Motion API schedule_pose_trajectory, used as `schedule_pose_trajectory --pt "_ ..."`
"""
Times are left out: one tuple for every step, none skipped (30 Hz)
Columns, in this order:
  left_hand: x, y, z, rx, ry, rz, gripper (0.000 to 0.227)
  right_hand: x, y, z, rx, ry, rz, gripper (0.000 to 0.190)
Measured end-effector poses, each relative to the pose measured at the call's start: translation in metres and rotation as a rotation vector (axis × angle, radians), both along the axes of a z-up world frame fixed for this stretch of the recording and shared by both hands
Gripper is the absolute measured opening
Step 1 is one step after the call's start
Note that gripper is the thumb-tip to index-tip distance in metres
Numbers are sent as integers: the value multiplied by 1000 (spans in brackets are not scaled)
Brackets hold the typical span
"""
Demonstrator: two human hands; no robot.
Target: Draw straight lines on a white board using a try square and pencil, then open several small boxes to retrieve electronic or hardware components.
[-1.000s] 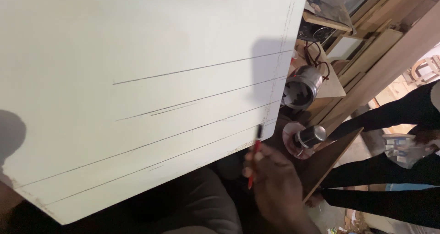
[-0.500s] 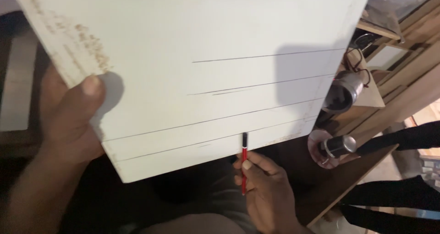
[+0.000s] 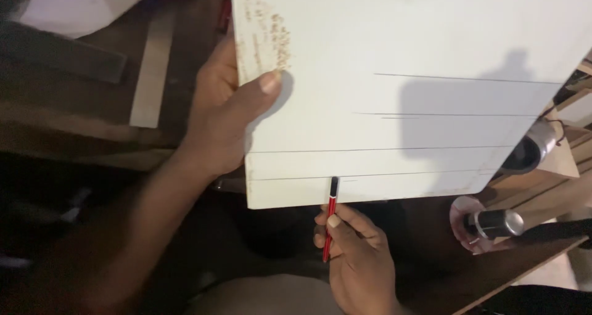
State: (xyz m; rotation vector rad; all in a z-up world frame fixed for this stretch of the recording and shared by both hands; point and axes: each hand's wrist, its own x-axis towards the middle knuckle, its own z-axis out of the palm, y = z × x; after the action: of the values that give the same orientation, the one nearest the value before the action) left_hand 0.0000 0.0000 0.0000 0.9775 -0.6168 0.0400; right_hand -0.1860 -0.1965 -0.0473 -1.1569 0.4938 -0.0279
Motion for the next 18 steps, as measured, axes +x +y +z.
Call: schedule_pose_trajectory --pt "-1 0 1 -50 5 -47 62 0 3 0 18 -28 14 20" --pt "-2 0 2 -99 10 -95 62 0 6 -1 37 -56 27 18" --pt "-1 0 0 -99 10 -90 62 1 10 0 37 -56 32 18" --pt "-1 0 -2 -70 -8 -67 61 2 15 0 30 -41 30 19" --pt "-1 0 -3 -41 -26 -44 60 3 19 2 22 -26 28 20" --pt "-2 0 -2 -41 -26 -40 60 3 23 1 21 -26 33 20" --pt "-2 0 -2 -74 -23 -61 58 4 28 -1 41 -13 32 20" --pt "-3 -1 -1 -107 -20 -83 56 5 32 -2 60 0 31 19" --pt "-4 0 1 -108 -21 -78 56 5 36 -5 59 0 37 19" --pt "-5 1 4 -79 -10 -84 54 5 39 -8 84 -31 47 19" --pt "-6 1 6 -49 2 -90 53 6 43 -11 109 -61 57 19" --pt "-5 1 4 -50 2 -85 53 6 47 -12 109 -60 61 19" --pt "-5 1 2 -72 -8 -92 50 7 51 -13 87 -54 72 20" --pt "-4 0 -1 -93 -19 -100 47 8 55 -14 66 -49 83 22" --pt "-4 1 0 -94 -20 -98 47 8 59 -13 65 -49 84 22" --pt "-5 1 1 -102 -7 -102 48 10 63 -12 66 -40 99 22" --pt "-5 0 2 -109 7 -108 50 10 66 -11 67 -29 111 22" --pt "-5 1 2 -110 8 -109 50 10 68 -12 66 -29 110 22"
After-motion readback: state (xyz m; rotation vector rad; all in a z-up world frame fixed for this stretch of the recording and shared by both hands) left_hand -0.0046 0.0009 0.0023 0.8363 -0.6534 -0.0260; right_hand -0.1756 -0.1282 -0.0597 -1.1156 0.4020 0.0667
